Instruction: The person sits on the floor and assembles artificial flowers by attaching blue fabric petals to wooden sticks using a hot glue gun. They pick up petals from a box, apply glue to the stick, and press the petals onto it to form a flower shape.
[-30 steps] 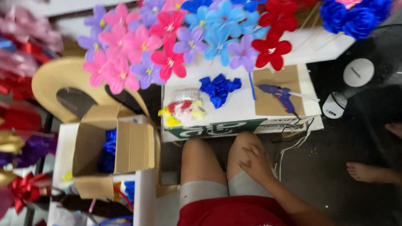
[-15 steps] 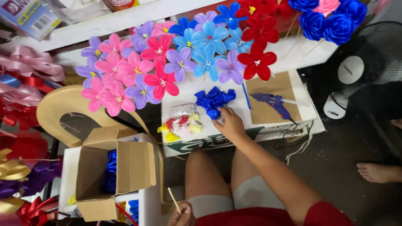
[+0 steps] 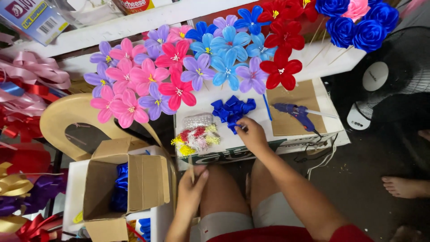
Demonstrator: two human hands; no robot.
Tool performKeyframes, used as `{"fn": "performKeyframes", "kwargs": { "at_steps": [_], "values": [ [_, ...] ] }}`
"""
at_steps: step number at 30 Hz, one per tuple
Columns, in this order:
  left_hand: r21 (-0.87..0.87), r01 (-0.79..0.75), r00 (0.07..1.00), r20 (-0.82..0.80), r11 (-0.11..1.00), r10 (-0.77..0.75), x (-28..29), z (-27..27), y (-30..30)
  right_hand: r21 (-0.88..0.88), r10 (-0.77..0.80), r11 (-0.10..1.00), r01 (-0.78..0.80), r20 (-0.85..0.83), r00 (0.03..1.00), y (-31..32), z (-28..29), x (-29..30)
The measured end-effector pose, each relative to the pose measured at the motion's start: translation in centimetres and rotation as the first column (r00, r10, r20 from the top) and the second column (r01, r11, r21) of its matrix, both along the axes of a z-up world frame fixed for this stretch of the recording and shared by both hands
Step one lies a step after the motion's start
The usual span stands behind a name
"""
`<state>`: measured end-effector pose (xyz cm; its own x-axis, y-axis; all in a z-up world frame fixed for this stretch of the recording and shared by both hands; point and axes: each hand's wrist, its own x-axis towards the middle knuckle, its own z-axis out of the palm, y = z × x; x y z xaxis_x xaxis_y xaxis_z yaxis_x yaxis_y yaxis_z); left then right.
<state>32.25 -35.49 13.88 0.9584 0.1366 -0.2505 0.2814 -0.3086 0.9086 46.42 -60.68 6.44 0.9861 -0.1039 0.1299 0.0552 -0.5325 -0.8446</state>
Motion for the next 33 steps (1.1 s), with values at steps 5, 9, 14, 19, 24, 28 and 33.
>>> {"fn": "performKeyframes", "kwargs": {
  "at_steps": [5,9,14,19,24,28,33],
  "values": [
    [-0.102,0.154,0.976,0.173,0.983,-0.135,4.7,0.3,-4.7,0.121,0.114,0.986,-0.11,-0.024,0.993,-0.7,5.6,-4.6],
    [-0.199,0.394,0.917,0.142,0.897,-0.372,4.1,-1.7,-6.3,0.048,0.413,0.91,-0.411,-0.022,0.911,-2.0,6.7,-8.5],
    [-0.195,0.42,0.906,0.137,0.886,-0.4,1.5,-7.1,-4.7,0.05,0.248,0.969,-0.243,-0.251,0.936,-7.4,5.9,-11.6],
    [-0.409,0.316,0.948,0.107,0.856,-0.299,-0.9,-8.1,-2.7,-0.308,-0.423,0.831,0.463,0.191,0.886,-19.5,-0.6,-7.3],
    [-0.462,0.266,0.963,0.095,0.846,-0.251,-1.4,-7.0,-3.1,-0.185,-0.228,0.964,0.19,-0.213,0.95,-17.7,4.5,-2.3],
    [-0.302,0.247,0.967,0.009,0.921,-0.256,-2.1,-5.1,-1.6,-0.18,-0.242,0.965,0.19,-0.335,0.911,-18.0,4.8,-1.7],
    [-0.37,0.121,0.976,-0.127,0.921,-0.179,-3.0,-3.8,-1.0,-0.311,-0.276,0.934,0.176,-0.314,0.908,-20.0,5.3,-4.5]
  ]
}}
